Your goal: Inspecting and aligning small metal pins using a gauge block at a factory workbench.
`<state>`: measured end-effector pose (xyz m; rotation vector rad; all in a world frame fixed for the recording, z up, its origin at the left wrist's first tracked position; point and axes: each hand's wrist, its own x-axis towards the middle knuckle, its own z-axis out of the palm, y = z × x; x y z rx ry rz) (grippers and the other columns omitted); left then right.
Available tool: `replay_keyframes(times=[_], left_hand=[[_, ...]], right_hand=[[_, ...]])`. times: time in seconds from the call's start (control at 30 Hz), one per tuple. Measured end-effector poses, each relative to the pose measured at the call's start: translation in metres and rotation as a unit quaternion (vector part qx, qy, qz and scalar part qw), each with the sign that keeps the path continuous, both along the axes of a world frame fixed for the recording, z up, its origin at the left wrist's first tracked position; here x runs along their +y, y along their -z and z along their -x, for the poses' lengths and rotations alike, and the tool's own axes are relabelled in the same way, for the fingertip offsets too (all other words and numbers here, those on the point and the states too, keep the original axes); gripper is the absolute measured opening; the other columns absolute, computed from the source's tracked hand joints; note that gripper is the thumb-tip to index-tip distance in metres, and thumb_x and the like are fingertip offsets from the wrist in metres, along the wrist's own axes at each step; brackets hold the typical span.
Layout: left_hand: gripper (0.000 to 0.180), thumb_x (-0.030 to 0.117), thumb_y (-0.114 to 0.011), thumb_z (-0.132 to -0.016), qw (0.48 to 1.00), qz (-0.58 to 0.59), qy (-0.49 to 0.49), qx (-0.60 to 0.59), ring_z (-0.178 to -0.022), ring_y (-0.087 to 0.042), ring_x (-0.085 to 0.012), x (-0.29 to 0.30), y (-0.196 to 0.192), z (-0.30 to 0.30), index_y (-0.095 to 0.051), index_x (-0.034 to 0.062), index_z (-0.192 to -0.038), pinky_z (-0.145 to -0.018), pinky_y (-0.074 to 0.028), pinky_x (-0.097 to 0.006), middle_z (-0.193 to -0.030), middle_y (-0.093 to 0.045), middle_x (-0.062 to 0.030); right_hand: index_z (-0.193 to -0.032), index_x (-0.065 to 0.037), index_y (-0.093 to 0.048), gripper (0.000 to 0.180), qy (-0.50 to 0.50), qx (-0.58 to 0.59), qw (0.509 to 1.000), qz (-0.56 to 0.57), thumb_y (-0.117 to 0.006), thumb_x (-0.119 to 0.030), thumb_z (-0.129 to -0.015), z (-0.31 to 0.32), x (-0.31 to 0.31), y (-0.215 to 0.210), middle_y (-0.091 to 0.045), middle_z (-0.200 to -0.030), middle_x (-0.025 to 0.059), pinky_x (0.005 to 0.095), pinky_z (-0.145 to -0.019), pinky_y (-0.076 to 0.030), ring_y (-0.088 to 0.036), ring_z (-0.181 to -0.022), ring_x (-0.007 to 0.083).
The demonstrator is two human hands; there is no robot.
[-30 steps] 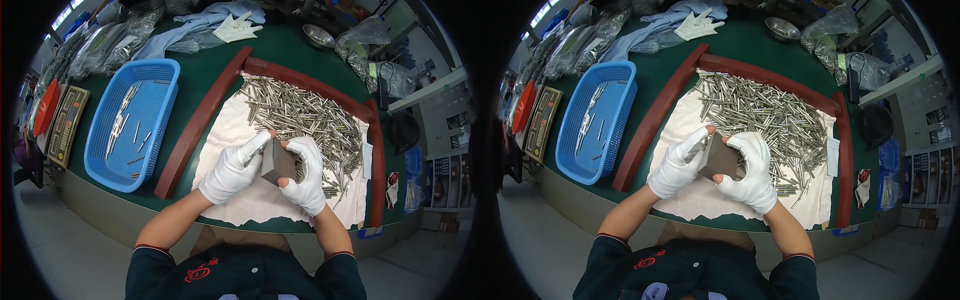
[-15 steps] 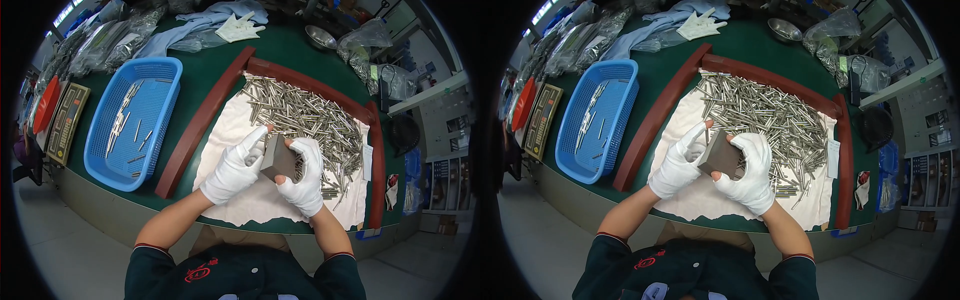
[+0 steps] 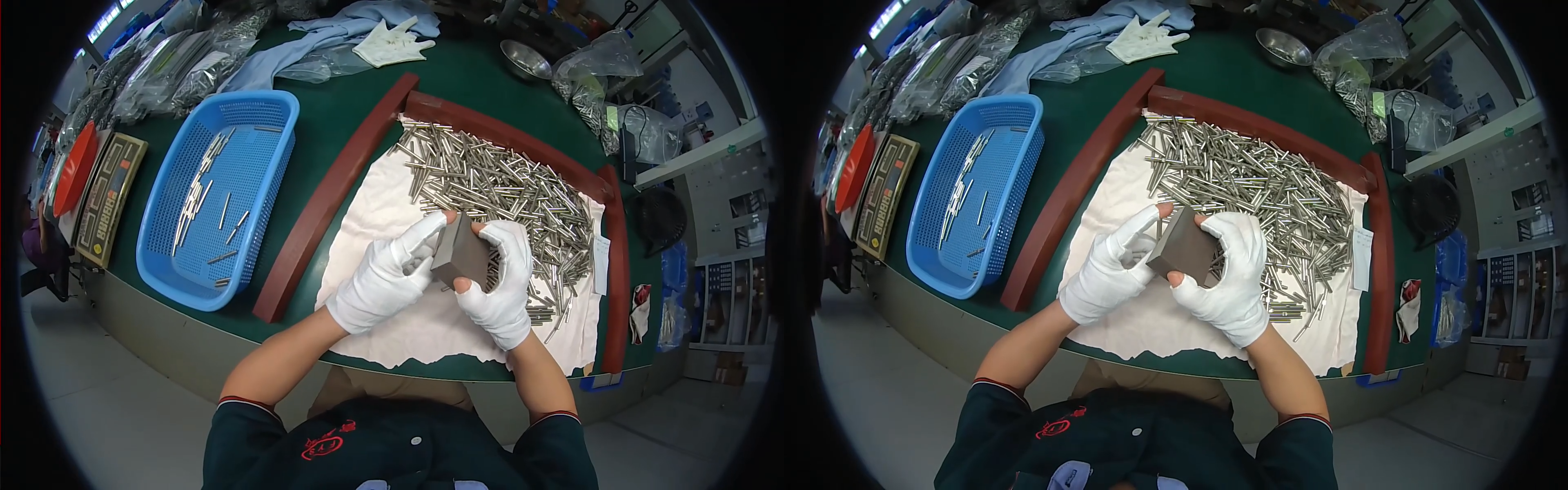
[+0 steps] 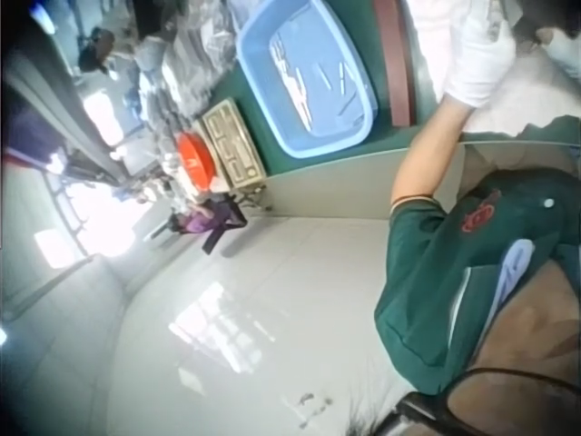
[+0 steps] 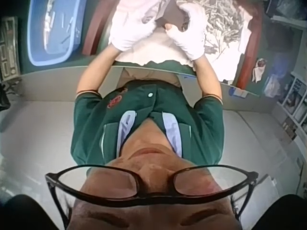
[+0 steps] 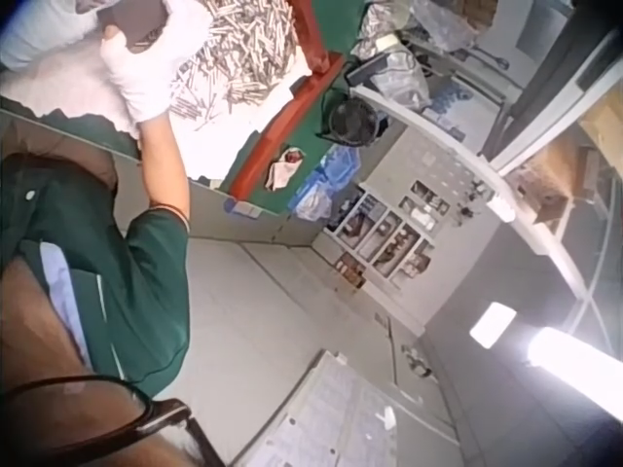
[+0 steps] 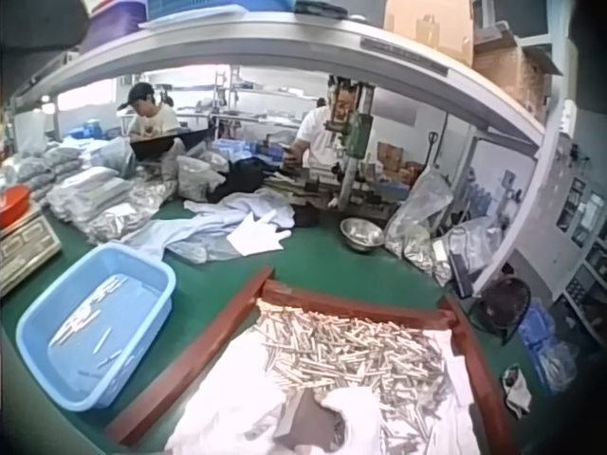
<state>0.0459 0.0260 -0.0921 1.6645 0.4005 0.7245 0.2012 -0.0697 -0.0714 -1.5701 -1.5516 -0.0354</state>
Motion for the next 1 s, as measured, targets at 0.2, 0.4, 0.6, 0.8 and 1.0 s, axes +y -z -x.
replay_keyframes(times=[0.2,0.4,0.6,0.8,1.0], left_hand=[[0.064,-0.013,-0.048,-0.079,1.000,-0.008,0.014,0.002,-0.069,-0.061,-0.0172,0.0002,-0.0012,0.0009,-0.044,0.0110,-0.138,-0.070,-0.048,-0.026,-0.093,-0.065,-0.0135],[0.062,-0.012,-0.048,-0.080,1.000,-0.017,0.014,-0.015,-0.070,-0.062,-0.0156,0.0005,-0.0005,0.0003,-0.045,0.0104,-0.137,-0.071,-0.049,-0.024,-0.097,-0.066,-0.0129],[0.063,-0.012,-0.049,-0.080,0.999,0.006,0.004,-0.032,-0.070,-0.061,-0.0119,-0.0027,-0.0008,-0.0008,-0.042,0.0095,-0.139,-0.072,-0.049,-0.023,-0.100,-0.068,-0.0120],[0.065,-0.013,-0.051,-0.080,0.999,-0.044,-0.013,-0.027,-0.071,-0.063,-0.0146,-0.0028,0.0028,-0.0006,-0.039,0.0092,-0.140,-0.070,-0.049,-0.023,-0.098,-0.067,-0.0117],[0.066,-0.013,-0.051,-0.079,0.996,-0.084,-0.027,-0.016,-0.075,-0.065,-0.0207,-0.0046,0.0016,0.0006,-0.038,0.0092,-0.139,-0.071,-0.049,-0.024,-0.097,-0.065,-0.0108]], right_hand=[[-0.104,-0.003,-0.055,0.059,-0.022,0.021,1.000,-0.002,-0.075,-0.044,-0.066,-0.0004,-0.0021,0.0014,-0.054,-0.097,0.0131,0.0401,-0.077,-0.042,-0.052,-0.087,0.0300],[-0.105,-0.002,-0.054,0.061,-0.012,0.020,1.000,-0.015,-0.074,-0.045,-0.067,0.0017,-0.0029,0.0008,-0.054,-0.097,0.0135,0.0404,-0.077,-0.042,-0.051,-0.087,0.0299],[-0.105,-0.001,-0.053,0.061,0.017,0.019,0.999,-0.024,-0.073,-0.046,-0.068,0.0010,-0.0030,0.0034,-0.054,-0.097,0.0142,0.0409,-0.077,-0.042,-0.051,-0.086,0.0303],[-0.105,-0.001,-0.053,0.061,0.023,0.025,0.999,-0.003,-0.073,-0.045,-0.068,0.0050,-0.0033,0.0018,-0.054,-0.097,0.0141,0.0410,-0.078,-0.042,-0.051,-0.086,0.0303],[-0.106,-0.002,-0.053,0.063,0.043,0.011,0.999,0.001,-0.072,-0.049,-0.069,0.0048,-0.0020,0.0058,-0.054,-0.097,0.0140,0.0405,-0.078,-0.041,-0.051,-0.087,0.0296]])
